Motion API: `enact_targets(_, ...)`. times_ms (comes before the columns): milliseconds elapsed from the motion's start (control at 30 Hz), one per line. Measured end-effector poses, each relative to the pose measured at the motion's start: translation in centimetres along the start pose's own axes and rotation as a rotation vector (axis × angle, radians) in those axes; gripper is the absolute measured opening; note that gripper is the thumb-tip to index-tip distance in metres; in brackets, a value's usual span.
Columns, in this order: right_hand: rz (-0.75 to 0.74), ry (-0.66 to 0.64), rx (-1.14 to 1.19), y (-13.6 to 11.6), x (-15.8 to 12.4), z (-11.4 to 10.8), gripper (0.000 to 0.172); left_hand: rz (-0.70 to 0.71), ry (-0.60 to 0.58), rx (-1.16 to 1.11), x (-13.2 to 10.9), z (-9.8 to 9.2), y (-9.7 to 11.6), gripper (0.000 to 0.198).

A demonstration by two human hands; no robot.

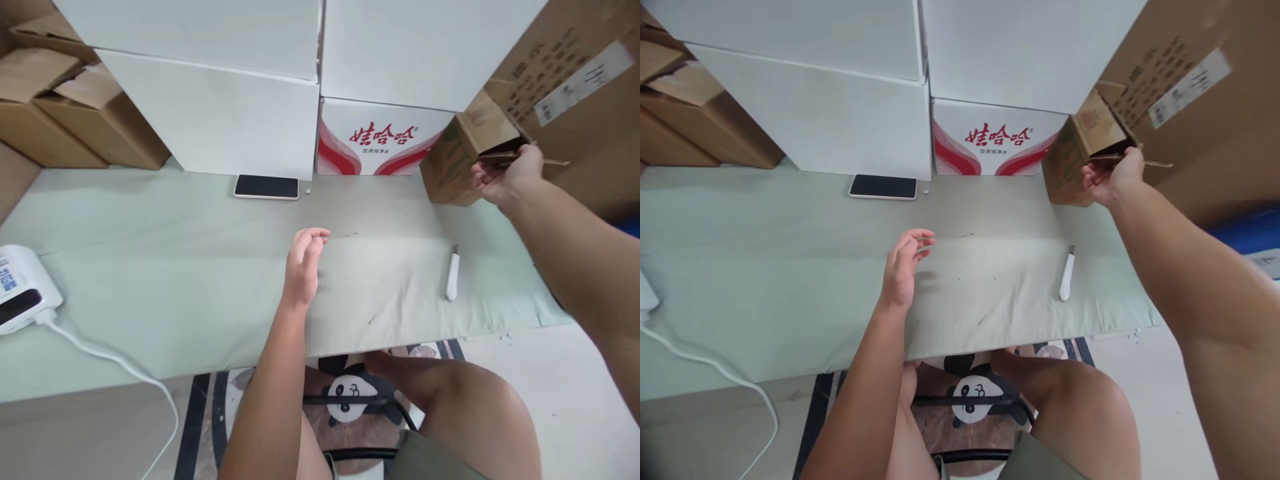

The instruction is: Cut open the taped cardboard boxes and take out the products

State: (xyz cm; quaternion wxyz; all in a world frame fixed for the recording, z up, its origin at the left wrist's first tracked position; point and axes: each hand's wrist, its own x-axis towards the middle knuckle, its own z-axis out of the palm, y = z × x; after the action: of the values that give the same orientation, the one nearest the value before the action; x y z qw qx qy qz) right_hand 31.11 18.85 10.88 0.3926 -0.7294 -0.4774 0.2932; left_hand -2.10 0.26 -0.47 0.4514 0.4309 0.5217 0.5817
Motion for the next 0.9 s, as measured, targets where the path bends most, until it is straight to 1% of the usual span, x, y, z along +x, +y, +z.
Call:
enact_targets(67, 0.1, -0.032, 0.132, -0.3, 0.9, 0.8, 0.057, -0.002, 0.016, 0.003, 0.2, -0.7, 0.1, 0.038)
enact_targets(100, 0.152, -0.063, 0.173, -0.3, 1.3, 1.2, 0.056, -0.005, 0.024, 0.002, 0.3, -1.0, 0.2, 0.038)
enact_targets(133, 0.198, -0.097, 0.178, -0.3, 1.5, 1.7, 0.052, -0.006, 0.033, 0.001, 0.5, -1.2, 0.2, 0.038)
enact_targets(200, 0.259, -0.145, 0.093, -0.2, 1.5, 2.6, 0.031, -0.006, 0.042, 0.003, 0.9, -1.4, 0.3, 0.038)
enact_targets(267, 0.295, -0.138, 0.006, 0.1, 0.8, 3.3, 0.013, -0.005, 0.04, -0.001, 1.1, -1.4, 0.5, 0.037)
enact_targets(400, 0.293, -0.149, -0.082, 0.2, -2.0, 4.3, 0.005, 0.01, 0.019, -0.033, 0.8, -1.8, 0.9, 0.036)
enact_targets(467, 0.253, -0.18, -0.119, -0.2, -3.8, 5.1, 0.004, 0.018, 0.022, -0.055, 0.2, -2.2, 1.1, 0.036)
enact_targets(533, 0.196, -0.239, -0.153, -0.9, -5.7, 6.5, 0.005, 0.02, 0.037, -0.086, -0.3, -2.8, 1.3, 0.035)
enact_targets(600, 0.129, -0.311, -0.189, -1.8, -7.5, 8.6, 0.006, 0.016, 0.064, -0.128, -0.8, -3.5, 1.4, 0.034)
enact_targets(667, 0.058, -0.384, -0.227, -3.1, -9.3, 11.2, 0.012, 0.004, 0.092, -0.172, -1.2, -4.3, 1.7, 0.033)
enact_targets(767, -0.056, -0.484, -0.276, -5.3, -12.1, 16.0, 0.027, -0.027, 0.119, -0.239, -1.7, -5.7, 2.4, 0.031)
enact_targets(833, -0.178, -0.557, -0.334, -7.0, -14.0, 19.4, 0.039, -0.056, 0.14, -0.288, -1.9, -6.9, 2.7, 0.03)
enact_targets(900, -0.33, -0.62, -0.439, -8.8, -16.0, 23.0, 0.049, -0.092, 0.18, -0.339, -2.0, -8.2, 2.9, 0.03)
